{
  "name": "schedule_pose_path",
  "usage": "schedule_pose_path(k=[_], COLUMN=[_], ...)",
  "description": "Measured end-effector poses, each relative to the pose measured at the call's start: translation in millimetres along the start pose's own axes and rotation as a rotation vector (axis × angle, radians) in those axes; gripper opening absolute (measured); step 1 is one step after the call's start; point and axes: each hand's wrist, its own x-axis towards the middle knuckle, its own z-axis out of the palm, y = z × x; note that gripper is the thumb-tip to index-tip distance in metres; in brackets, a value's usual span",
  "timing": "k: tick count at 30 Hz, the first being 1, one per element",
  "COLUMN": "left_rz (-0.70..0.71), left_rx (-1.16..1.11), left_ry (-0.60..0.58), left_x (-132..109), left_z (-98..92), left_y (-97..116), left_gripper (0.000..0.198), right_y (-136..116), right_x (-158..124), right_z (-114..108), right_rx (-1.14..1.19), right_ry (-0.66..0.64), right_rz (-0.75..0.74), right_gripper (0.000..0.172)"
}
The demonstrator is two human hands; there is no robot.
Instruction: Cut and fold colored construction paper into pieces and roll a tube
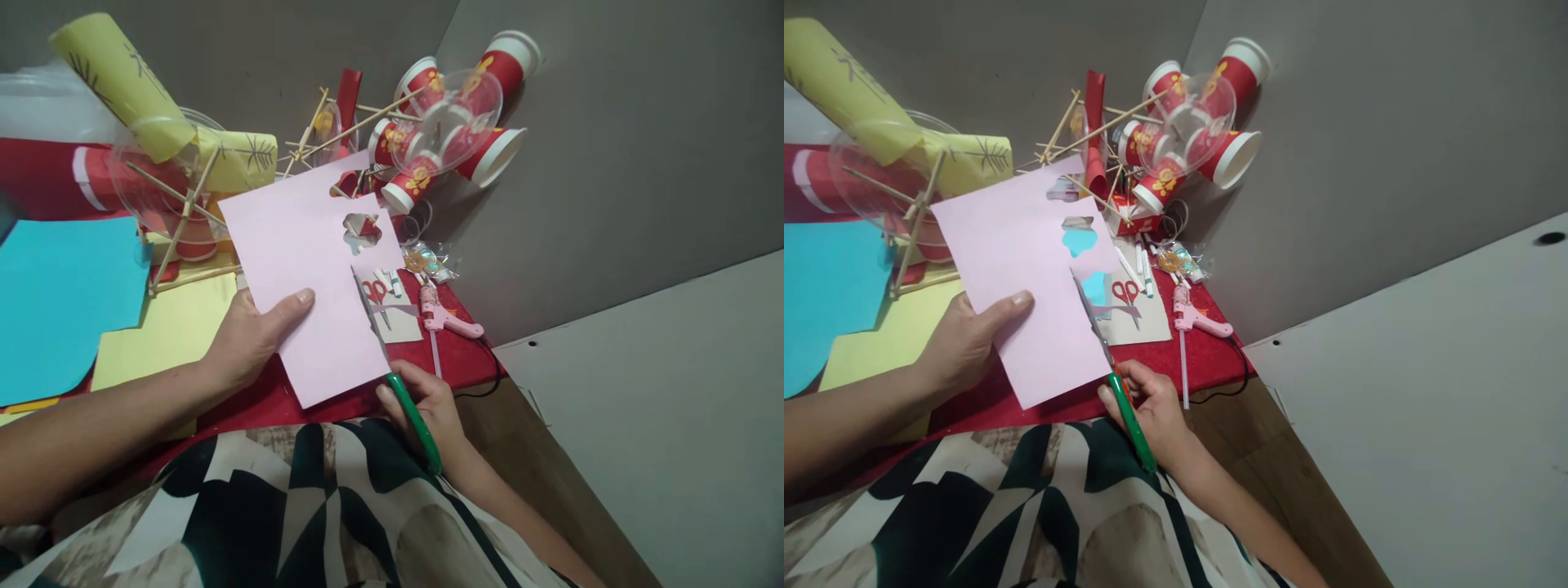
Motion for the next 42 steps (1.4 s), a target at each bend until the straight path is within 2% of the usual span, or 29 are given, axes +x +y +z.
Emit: schedule_pose_path(k=[3,7,12,16,22,28,32,37,42], left_rz=[0.002,0.066,0.064,0.049,0.020,-0.021,-0.057,-0.017,0.020], left_rx=[-0.005,0.186,0.266,0.279,0.181,0.075,-0.040,-0.006,0.070], left_ry=[0.048,0.090,0.056,0.038,0.021,0.001,0.013,0.092,0.102], left_x=[4.1,0.5,-4.1,-2.9,-3.1,0.8,7.5,10.5,11.6], left_z=[-2.5,-1.8,0.4,0.4,0.8,0.7,-2.3,-4.3,-6.7], left_y=[1.0,3.9,7.3,8.0,5.3,3.4,2.4,2.6,3.2], left_gripper=[0.043,0.039,0.038,0.038,0.041,0.041,0.036,0.034,0.036], right_y=[-2.7,-1.8,0.1,-2.8,-3.8,1.0,4.2,5.3,2.5], right_x=[2.1,5.3,6.5,6.1,5.0,3.8,2.0,1.7,4.0], right_z=[-0.9,-1.6,-4.5,-4.7,0.1,0.0,0.2,0.0,-1.9], right_rx=[-0.065,-0.093,-0.112,-0.137,-0.068,-0.062,-0.056,-0.049,0.002], right_ry=[-0.004,-0.001,-0.004,0.016,0.049,0.066,0.070,0.031,-0.024], right_rz=[-0.024,-0.045,-0.049,-0.060,-0.094,-0.056,-0.024,-0.022,0.019], right_gripper=[0.019,0.020,0.028,0.027,0.017,0.019,0.014,0.012,0.015])
